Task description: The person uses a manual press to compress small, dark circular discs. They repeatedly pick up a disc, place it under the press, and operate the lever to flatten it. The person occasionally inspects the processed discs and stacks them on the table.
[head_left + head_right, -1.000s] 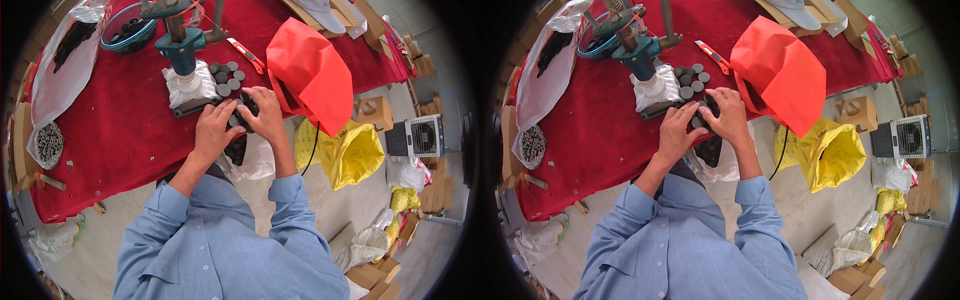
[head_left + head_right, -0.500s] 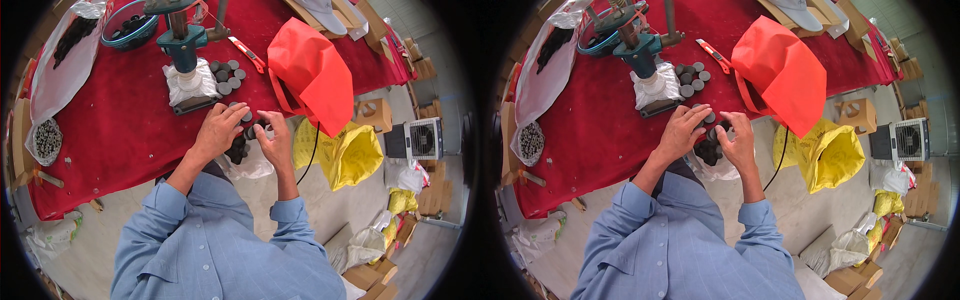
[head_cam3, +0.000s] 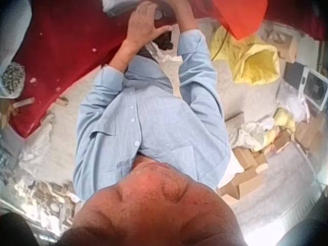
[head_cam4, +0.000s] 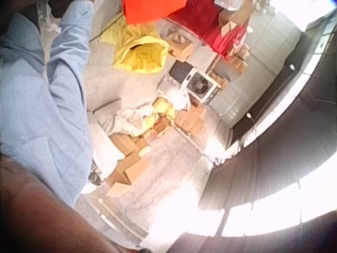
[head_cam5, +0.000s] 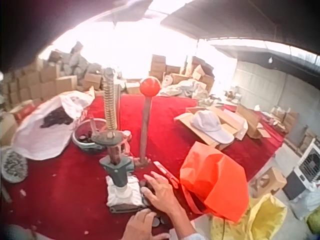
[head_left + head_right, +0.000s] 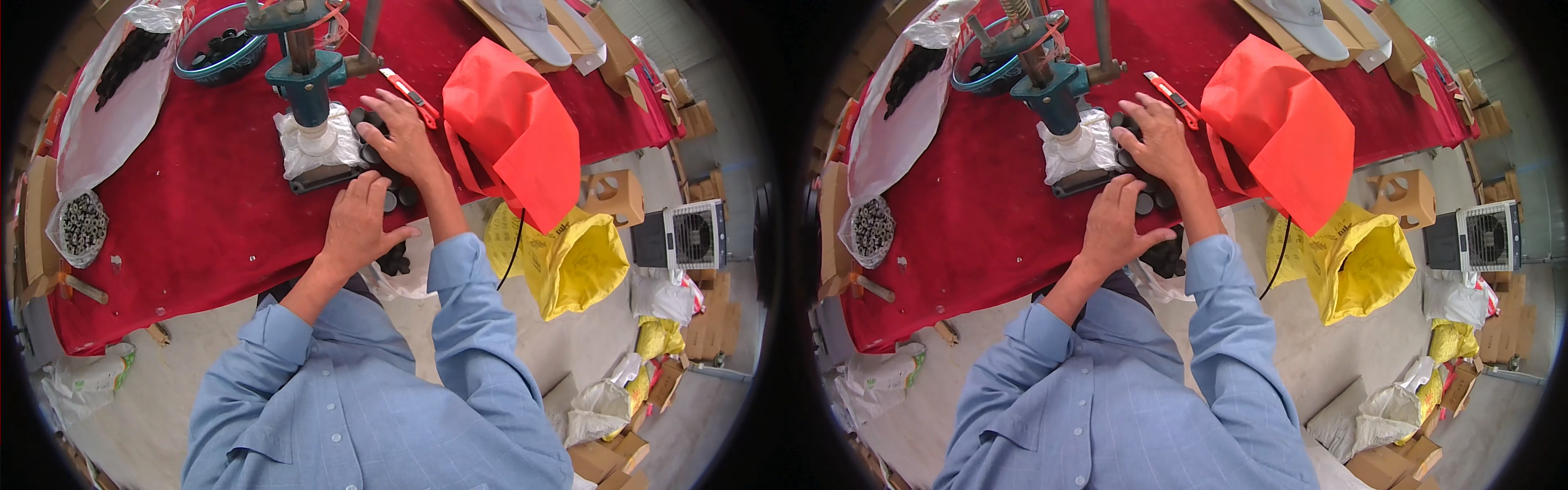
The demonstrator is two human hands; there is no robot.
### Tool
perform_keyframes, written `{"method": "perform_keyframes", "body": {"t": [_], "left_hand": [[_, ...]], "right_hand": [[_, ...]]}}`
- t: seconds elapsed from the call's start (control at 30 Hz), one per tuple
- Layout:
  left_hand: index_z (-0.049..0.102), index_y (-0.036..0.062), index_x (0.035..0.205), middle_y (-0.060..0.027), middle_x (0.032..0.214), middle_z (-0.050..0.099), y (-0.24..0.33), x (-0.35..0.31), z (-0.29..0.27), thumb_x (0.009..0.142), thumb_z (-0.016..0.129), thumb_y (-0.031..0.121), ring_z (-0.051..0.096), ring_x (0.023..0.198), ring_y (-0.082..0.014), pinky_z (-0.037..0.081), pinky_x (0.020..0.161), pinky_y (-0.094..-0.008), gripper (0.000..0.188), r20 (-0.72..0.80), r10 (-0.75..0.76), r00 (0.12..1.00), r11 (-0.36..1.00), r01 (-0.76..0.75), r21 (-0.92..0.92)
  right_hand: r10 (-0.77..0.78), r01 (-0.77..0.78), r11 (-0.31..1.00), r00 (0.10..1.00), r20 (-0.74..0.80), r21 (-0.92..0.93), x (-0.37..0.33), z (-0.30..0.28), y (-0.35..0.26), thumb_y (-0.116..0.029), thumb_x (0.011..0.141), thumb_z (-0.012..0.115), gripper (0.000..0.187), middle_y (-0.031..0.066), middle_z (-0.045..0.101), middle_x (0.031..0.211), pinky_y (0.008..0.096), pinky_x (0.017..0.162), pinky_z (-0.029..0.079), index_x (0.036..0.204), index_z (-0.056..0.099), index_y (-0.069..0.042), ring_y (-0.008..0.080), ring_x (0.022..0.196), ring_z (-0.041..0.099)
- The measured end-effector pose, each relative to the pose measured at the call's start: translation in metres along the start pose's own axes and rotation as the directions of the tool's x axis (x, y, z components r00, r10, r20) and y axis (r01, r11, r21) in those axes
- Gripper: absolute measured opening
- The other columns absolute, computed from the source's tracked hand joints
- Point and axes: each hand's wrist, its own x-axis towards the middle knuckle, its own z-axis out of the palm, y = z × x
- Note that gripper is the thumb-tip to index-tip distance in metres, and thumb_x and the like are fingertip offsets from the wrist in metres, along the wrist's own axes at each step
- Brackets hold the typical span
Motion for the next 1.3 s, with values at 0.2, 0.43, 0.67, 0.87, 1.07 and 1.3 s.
{"method": "perform_keyframes", "body": {"t": [0.2, 0.43, 0.67, 0.87, 1.07, 1.3], "left_hand": [[0.054, 0.0004, 0.122, -0.0186, 0.120, 0.056, -0.004, 0.000, 0.003, 0.069, 0.095, 0.034, 0.061, 0.105, -0.0378, 0.051, 0.088, -0.0460, 0.075, 0.013, -0.040, 0.999, 0.999, 0.040, 0.014], [0.053, 0.0024, 0.119, -0.0190, 0.114, 0.057, -0.004, -0.001, 0.005, 0.068, 0.096, 0.023, 0.064, 0.098, -0.0421, 0.054, 0.080, -0.0453, 0.070, -0.080, -0.180, 0.980, 0.978, 0.169, -0.120], [0.055, 0.0027, 0.130, -0.0170, 0.123, 0.063, -0.009, 0.003, -0.002, 0.070, 0.093, 0.019, 0.066, 0.107, -0.0395, 0.054, 0.087, -0.0456, 0.073, 0.000, -0.104, 0.995, 0.973, 0.102, -0.205], [0.060, 0.0063, 0.136, -0.0168, 0.133, 0.065, -0.007, 0.003, -0.008, 0.073, 0.091, 0.020, 0.067, 0.112, -0.0377, 0.053, 0.092, -0.0460, 0.072, 0.149, 0.010, 0.989, 0.985, 0.016, -0.173], [0.058, 0.0037, 0.135, -0.0166, 0.131, 0.062, -0.008, -0.002, 0.000, 0.072, 0.091, 0.015, 0.068, 0.105, -0.0345, 0.054, 0.087, -0.0441, 0.071, 0.065, -0.055, 0.996, 0.983, 0.065, -0.170], [0.055, 0.0005, 0.134, -0.0161, 0.123, 0.062, -0.010, -0.003, 0.003, 0.074, 0.087, 0.004, 0.065, 0.075, -0.0268, 0.056, 0.073, -0.0397, 0.068, 0.018, -0.258, 0.966, 0.912, 0.249, -0.327]], "right_hand": [[-0.051, 0.059, 0.998, 0.980, 0.192, -0.032, 0.005, 0.008, 0.001, -0.043, 0.094, 0.069, 0.040, 0.0100, 0.064, 0.138, 0.0525, 0.109, 0.042, 0.122, 0.075, -0.015, 0.0326, 0.132, 0.055], [0.028, -0.023, 0.999, 0.988, 0.150, -0.035, -0.056, -0.047, -0.021, -0.026, 0.090, 0.073, 0.023, 0.0091, 0.067, 0.117, 0.0441, 0.096, 0.047, 0.104, 0.077, -0.008, 0.0297, 0.113, 0.062], [0.127, -0.127, 0.992, 0.992, 0.010, 0.011, -0.104, -0.062, -0.035, -0.019, 0.085, 0.075, 0.023, 0.0090, 0.067, 0.115, 0.0444, 0.094, 0.047, 0.105, 0.073, -0.008, 0.0304, 0.109, 0.061], [0.299, -0.296, 0.946, 0.954, -0.001, 0.133, -0.126, -0.069, -0.051, -0.016, 0.086, 0.074, 0.037, 0.0136, 0.066, 0.117, 0.0454, 0.096, 0.047, 0.120, 0.065, -0.004, 0.0337, 0.106, 0.062], [0.154, -0.150, 0.983, 0.987, -0.037, 0.106, -0.103, -0.052, -0.035, -0.021, 0.091, 0.070, 0.050, 0.0164, 0.064, 0.135, 0.0456, 0.105, 0.044, 0.138, 0.060, -0.005, 0.0345, 0.122, 0.059], [0.097, -0.116, 0.987, 0.981, 0.166, 0.110, -0.082, -0.046, -0.033, -0.022, 0.094, 0.065, 0.039, 0.0101, 0.067, 0.134, 0.0443, 0.104, 0.043, 0.131, 0.068, -0.010, 0.0330, 0.126, 0.057]]}}
